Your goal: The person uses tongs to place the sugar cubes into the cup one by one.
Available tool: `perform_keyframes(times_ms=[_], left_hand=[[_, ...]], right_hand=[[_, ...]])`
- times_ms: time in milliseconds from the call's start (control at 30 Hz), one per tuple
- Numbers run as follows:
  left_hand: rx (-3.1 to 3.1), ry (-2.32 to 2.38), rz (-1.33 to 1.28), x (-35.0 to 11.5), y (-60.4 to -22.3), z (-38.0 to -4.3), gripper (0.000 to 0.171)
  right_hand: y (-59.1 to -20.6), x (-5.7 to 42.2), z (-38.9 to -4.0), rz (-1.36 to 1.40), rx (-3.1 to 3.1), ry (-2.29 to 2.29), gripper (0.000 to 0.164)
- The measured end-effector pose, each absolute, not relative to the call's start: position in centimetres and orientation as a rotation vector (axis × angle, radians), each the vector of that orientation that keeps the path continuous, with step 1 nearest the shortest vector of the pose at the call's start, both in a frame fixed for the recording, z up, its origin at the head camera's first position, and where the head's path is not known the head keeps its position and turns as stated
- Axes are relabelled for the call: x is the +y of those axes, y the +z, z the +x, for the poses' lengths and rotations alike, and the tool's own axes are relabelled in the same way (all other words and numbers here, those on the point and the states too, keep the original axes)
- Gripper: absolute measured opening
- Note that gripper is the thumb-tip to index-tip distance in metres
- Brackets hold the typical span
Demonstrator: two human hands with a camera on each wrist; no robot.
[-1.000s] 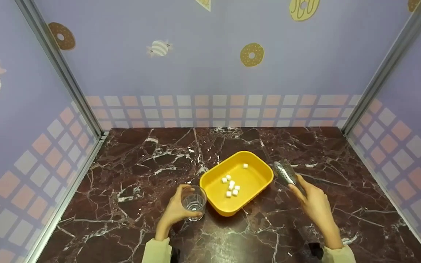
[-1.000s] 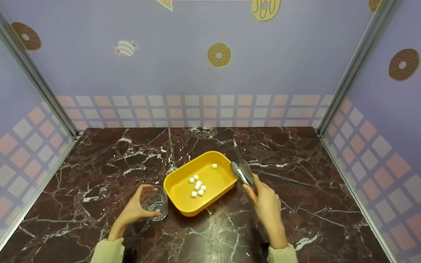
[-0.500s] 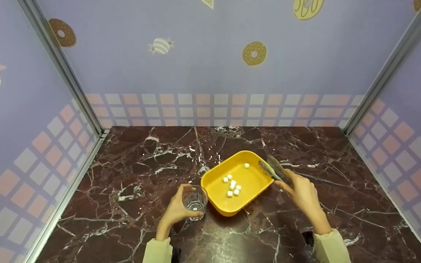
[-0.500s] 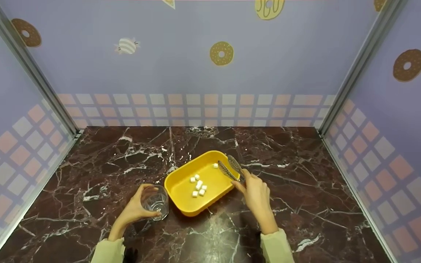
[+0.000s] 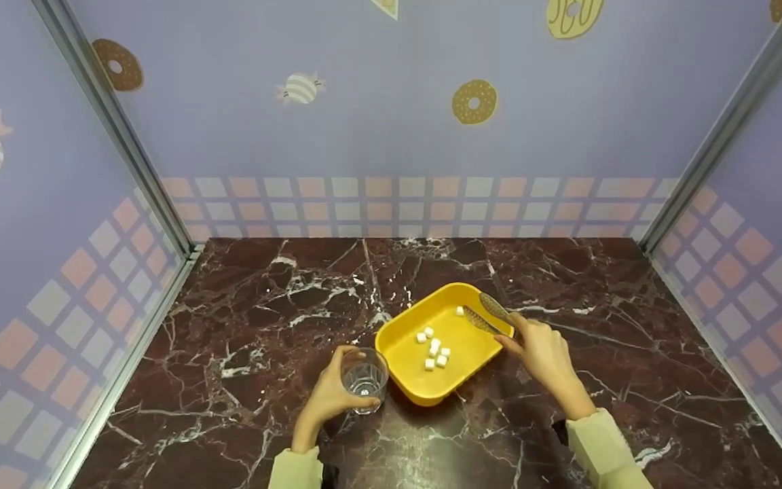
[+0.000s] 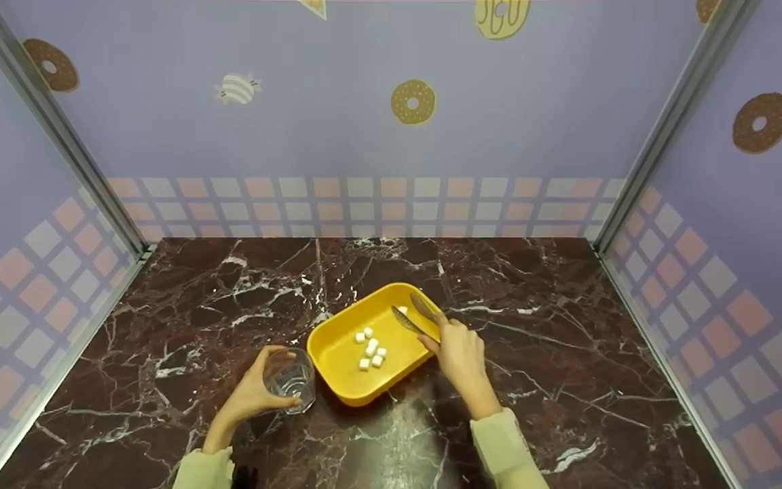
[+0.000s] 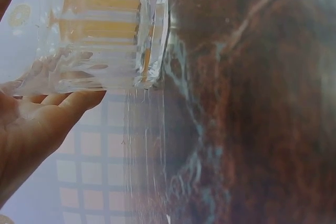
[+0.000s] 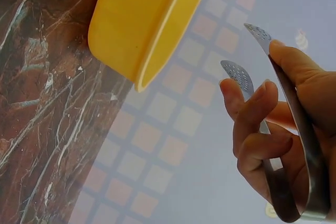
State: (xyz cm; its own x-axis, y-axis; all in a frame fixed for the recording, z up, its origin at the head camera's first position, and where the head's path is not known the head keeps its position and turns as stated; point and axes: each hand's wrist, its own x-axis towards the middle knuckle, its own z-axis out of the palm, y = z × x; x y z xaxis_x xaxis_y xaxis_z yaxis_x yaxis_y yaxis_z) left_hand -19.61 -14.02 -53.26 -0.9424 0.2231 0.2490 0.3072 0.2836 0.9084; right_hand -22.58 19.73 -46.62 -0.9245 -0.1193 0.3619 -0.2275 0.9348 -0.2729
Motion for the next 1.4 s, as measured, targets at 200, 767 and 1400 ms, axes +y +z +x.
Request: perform_keyframes(times_ms=[200,767,1400], left_hand=[[-2.460,-1.804,-0.515,-13.6,-51.8,-18.8,0.080],[-2.445,-1.855,-0.489,-13.8,-52.0,-19.1,0.081],[-2.446,-1.843,-0.484,-13.7,-52.0,-19.1,0.082]], right_hand=[[-47.3,19.4,-23.0,0.254,-2.777,0.404,0.038],[-48.6,17.3,-23.8,0.373,-2.790,0.260,0.026],[-49.0,15.1,-24.7,0.449,-2.944,0.133,0.024]])
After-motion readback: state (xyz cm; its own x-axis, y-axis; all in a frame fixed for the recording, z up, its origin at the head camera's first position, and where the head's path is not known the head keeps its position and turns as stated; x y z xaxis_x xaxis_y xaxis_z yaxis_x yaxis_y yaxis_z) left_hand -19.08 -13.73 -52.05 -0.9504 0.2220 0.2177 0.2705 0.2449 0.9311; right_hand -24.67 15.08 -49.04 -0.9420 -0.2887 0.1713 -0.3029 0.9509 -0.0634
